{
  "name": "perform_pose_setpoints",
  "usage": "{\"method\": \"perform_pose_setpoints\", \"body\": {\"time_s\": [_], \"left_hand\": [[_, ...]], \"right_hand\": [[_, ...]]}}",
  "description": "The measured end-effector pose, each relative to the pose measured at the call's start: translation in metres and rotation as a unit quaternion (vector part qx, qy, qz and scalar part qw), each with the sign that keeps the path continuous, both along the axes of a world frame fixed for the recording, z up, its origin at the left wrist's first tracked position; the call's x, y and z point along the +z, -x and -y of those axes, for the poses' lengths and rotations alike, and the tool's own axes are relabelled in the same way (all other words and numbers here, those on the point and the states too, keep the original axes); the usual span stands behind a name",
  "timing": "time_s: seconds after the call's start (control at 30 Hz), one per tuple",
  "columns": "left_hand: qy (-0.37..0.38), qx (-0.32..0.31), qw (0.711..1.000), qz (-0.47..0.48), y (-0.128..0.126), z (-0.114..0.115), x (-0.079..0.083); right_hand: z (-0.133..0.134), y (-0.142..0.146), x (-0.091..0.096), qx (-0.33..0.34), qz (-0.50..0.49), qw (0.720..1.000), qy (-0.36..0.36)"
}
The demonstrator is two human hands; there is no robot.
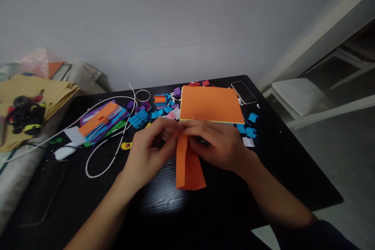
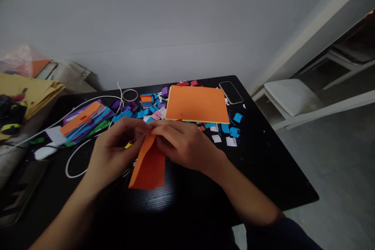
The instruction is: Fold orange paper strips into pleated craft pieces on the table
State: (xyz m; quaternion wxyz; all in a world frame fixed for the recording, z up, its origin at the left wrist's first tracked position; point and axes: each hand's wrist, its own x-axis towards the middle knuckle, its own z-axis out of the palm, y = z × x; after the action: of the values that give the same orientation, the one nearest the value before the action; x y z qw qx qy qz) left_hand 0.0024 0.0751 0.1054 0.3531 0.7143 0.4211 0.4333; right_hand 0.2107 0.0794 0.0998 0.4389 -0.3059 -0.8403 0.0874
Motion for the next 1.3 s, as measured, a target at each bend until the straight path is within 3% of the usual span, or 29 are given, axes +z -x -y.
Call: {"method": "perform_pose_setpoints", "body": {"time_s": [0.17, 0.57, 0.8, 0.97, 1.2, 1.3], "left_hand": [[-0.045, -0.010, 0.998, -0.037, 0.001, 0.001, -0.001], [-0.098, 0.019, 0.994, -0.047, 0.004, 0.000, -0.008], [-0.078, 0.002, 0.994, -0.076, 0.003, -0.002, -0.001], [-0.177, -0.042, 0.975, -0.128, 0.007, -0.003, 0.005], [-0.189, -0.032, 0.973, -0.130, 0.007, -0.004, 0.005], [-0.213, -0.055, 0.965, -0.141, 0.007, -0.001, 0.007]], "right_hand": [[0.001, 0.001, 0.007, -0.019, -0.043, 0.997, 0.065], [0.003, 0.001, 0.006, -0.011, -0.051, 0.997, 0.052], [0.002, 0.002, 0.009, -0.008, -0.123, 0.969, 0.215], [0.001, 0.002, 0.010, 0.004, -0.186, 0.932, 0.310], [0.002, 0.002, 0.012, 0.008, -0.200, 0.926, 0.319], [0.003, 0.003, 0.011, 0.007, -0.196, 0.932, 0.306]]}}
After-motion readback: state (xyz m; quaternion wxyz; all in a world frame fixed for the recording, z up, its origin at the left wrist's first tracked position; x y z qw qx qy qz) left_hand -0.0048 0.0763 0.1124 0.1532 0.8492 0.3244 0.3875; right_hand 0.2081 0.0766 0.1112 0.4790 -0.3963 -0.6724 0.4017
